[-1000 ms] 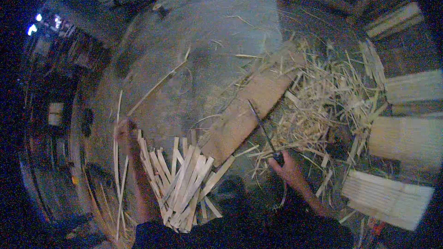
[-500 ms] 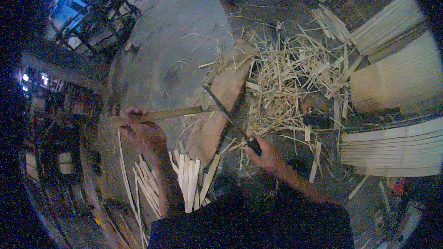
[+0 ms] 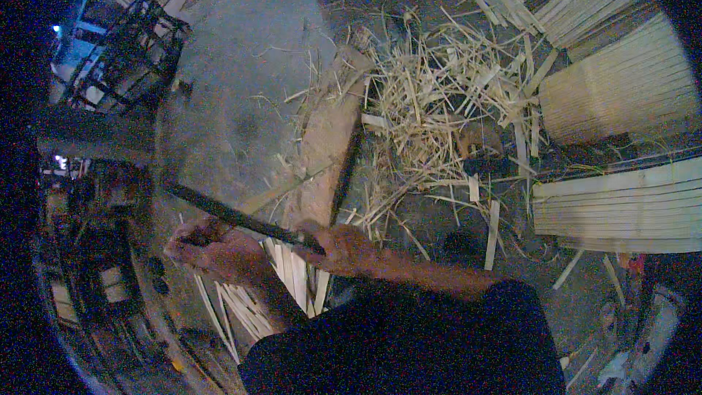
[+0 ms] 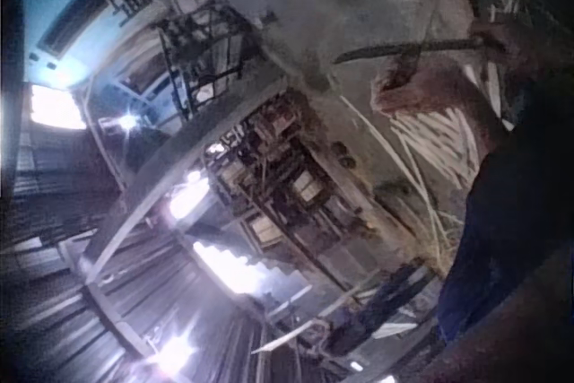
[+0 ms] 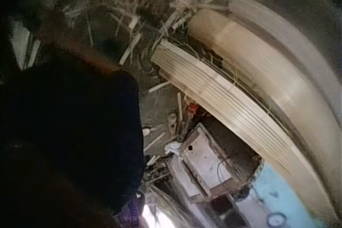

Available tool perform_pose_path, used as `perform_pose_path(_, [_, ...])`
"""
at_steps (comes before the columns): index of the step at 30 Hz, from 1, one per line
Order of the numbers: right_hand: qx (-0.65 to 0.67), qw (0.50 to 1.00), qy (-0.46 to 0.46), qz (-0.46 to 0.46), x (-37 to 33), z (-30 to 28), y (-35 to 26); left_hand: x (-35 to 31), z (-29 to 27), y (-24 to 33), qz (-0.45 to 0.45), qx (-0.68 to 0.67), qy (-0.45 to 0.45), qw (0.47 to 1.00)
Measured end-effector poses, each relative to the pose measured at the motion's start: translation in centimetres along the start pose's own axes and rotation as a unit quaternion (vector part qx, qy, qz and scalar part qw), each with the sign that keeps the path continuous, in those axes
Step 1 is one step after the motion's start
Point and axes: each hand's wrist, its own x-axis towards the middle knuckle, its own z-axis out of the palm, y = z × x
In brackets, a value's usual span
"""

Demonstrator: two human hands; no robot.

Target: The person uses a knife to shave thin strips from bamboo pieces, repeatedly picking up new strips and shaving them over a wooden block. The person then gathers the shaved strips and places them into a woven bamboo basket.

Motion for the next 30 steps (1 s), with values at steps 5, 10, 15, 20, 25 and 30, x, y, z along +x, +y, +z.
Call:
perform_pose_path(5, [-0.018, 0.990, 0.059, 0.127, -0.1, -1.3, 5.9, 0.3, -0.1, -0.7, 0.069, 0.129, 0.000, 0.989])
perform_pose_path(10, [0.003, 0.999, 0.043, 0.018, -0.5, -0.5, 3.7, -0.9, -0.9, -0.7, 0.162, 0.282, -0.028, 0.945])
perform_pose_path(15, [-0.005, 0.991, 0.074, 0.112, 1.3, -2.4, 7.0, -0.7, -0.9, -1.2, 0.260, 0.443, -0.035, 0.857])
perform_pose_path(20, [-0.005, 1.000, -0.002, 0.019, -0.5, -1.8, 0.9, -1.5, -1.8, -1.4, 0.231, 0.380, -0.054, 0.894])
perform_pose_path(25, [-0.021, 0.981, 0.137, 0.133, 0.5, -3.0, 10.2, -1.3, -0.9, -0.7, 0.124, 0.226, -0.042, 0.965])
perform_pose_path(30, [-0.042, 0.996, 0.069, 0.030, -0.6, -1.4, 5.6, -1.3, -1.4, -0.7, 0.252, 0.446, -0.058, 0.857])
